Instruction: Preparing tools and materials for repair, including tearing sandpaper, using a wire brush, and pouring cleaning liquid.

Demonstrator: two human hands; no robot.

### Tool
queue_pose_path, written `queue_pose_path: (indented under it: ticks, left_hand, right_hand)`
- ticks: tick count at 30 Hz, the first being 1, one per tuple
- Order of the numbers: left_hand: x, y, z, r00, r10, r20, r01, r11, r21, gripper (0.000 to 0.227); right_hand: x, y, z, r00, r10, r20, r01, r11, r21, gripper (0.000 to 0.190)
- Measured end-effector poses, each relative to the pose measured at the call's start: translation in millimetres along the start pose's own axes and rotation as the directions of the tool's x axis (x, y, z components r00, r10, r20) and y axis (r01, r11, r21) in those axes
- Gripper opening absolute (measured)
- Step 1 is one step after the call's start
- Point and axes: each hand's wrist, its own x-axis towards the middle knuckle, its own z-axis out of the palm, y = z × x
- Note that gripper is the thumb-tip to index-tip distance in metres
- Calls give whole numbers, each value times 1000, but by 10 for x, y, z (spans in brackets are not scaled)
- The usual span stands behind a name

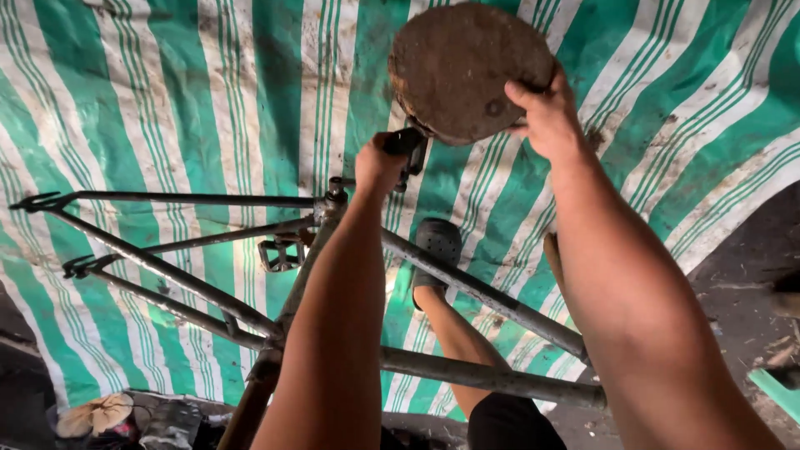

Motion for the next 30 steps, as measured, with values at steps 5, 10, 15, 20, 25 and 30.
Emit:
queue_pose_path:
  ticks: [5,10,15,20,25,30]
  left_hand:
    - [-103,7,-277,995,50,84,-47,998,-39,64]
    - [-78,-30,-376,983,82,167,-92,995,48,65]
    - [122,-256,-17,984,179,25,-181,976,122,55]
    - [-58,-47,-48,998,49,-32,-42,981,192,48]
    - [-730,175,9,979,-80,-189,82,997,4,51]
    - [-1996,606,381,958,-203,-202,116,921,-372,81]
  right_hand:
    - [-163,-297,21,999,-24,24,30,966,-257,88]
    - [-65,-178,127,968,-110,-224,-3,894,-449,83]
    - [-1308,-61,456,932,-255,-258,23,752,-659,107]
    - [-2716,-105,429,1000,-24,-1,15,634,-773,76]
    - [-4942,-167,428,871,-479,-107,346,754,-558,63]
    - [-7035,723,-1724,870,-328,-368,-104,607,-788,65]
